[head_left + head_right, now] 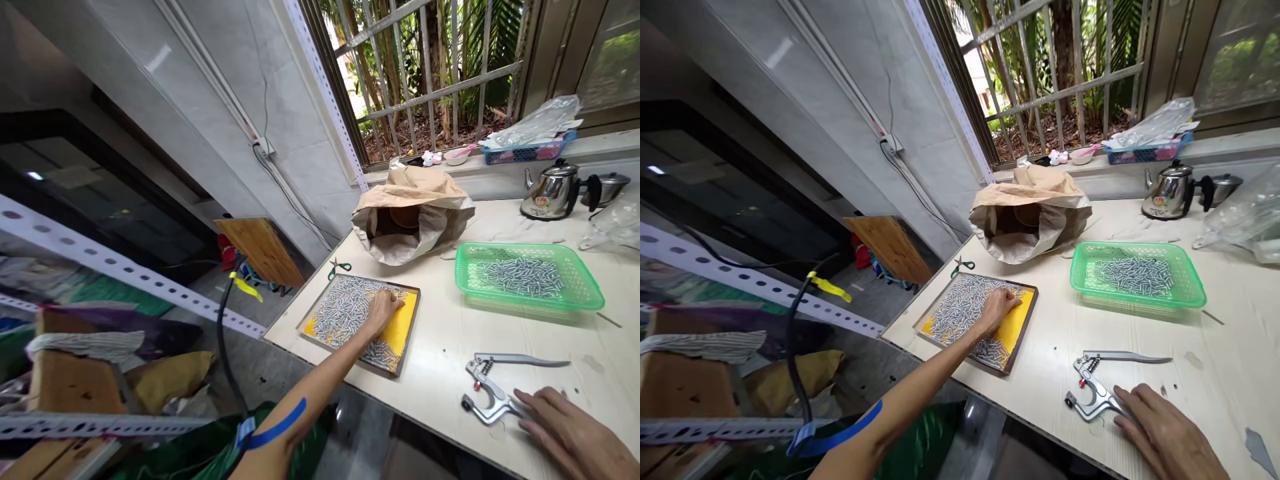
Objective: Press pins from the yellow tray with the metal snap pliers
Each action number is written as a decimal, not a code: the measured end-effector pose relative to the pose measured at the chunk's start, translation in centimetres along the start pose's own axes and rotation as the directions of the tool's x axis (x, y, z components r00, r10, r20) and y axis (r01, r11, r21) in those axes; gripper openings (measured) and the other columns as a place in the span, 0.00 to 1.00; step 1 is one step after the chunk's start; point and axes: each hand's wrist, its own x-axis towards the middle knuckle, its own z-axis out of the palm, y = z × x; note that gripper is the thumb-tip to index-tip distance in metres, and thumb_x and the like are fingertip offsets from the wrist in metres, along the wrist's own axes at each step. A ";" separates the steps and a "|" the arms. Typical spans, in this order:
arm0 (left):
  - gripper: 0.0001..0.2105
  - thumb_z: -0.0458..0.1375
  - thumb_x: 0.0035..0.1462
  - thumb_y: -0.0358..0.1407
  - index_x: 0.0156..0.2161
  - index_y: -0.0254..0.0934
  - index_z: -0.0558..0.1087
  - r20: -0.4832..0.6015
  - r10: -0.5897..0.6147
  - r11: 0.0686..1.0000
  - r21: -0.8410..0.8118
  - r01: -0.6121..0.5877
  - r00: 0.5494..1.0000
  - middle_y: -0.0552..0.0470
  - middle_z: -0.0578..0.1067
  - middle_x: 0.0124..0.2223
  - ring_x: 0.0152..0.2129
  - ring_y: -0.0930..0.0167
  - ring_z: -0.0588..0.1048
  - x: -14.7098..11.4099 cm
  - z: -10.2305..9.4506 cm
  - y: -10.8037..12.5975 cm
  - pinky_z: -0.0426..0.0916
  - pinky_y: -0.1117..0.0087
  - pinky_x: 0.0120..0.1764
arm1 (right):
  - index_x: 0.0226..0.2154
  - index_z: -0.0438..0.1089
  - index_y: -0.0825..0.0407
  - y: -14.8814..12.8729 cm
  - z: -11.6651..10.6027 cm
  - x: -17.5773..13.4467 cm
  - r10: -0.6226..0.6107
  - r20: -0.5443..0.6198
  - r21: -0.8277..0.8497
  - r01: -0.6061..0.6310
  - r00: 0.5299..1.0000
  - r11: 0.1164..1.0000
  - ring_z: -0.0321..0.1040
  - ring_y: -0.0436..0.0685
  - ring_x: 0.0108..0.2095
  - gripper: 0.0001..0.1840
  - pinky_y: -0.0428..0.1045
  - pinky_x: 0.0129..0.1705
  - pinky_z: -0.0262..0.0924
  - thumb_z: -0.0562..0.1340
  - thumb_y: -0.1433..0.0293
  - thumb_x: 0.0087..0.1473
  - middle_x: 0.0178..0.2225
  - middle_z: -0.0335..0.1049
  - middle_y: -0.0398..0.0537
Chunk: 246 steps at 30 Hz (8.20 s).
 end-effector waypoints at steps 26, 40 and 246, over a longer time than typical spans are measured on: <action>0.07 0.57 0.50 0.35 0.32 0.33 0.71 0.350 0.186 0.867 -0.497 0.014 0.918 0.54 0.72 0.23 0.18 0.75 0.70 -9.5 -0.2 5.1 0.63 0.77 0.21 | 0.26 0.60 0.50 -2.5 -0.1 0.1 -0.017 0.022 -0.221 0.021 1.000 0.975 0.61 0.50 0.23 0.14 0.45 0.24 0.52 0.47 0.75 0.60 0.26 0.63 0.43; 0.09 0.60 0.43 0.38 0.22 0.33 0.68 0.695 0.042 0.807 -0.447 0.385 0.718 0.63 0.60 0.12 0.09 0.81 0.55 -13.9 3.5 8.5 0.47 0.77 0.14 | 0.28 0.58 0.50 -2.9 -0.9 0.0 -0.059 0.092 -0.237 0.079 0.994 0.968 0.57 0.50 0.23 0.09 0.48 0.24 0.44 0.52 0.80 0.53 0.27 0.62 0.43; 0.12 0.51 0.63 0.41 0.40 0.35 0.71 0.280 0.851 0.493 -0.135 -0.860 0.444 0.49 0.71 0.34 0.35 0.67 0.67 -12.2 7.6 14.2 0.65 0.65 0.38 | 0.36 0.68 0.53 -1.0 -3.0 -0.1 0.153 0.137 -0.262 -0.114 0.979 0.958 0.62 0.59 0.36 0.11 0.52 0.36 0.61 0.52 0.80 0.55 0.33 0.66 0.50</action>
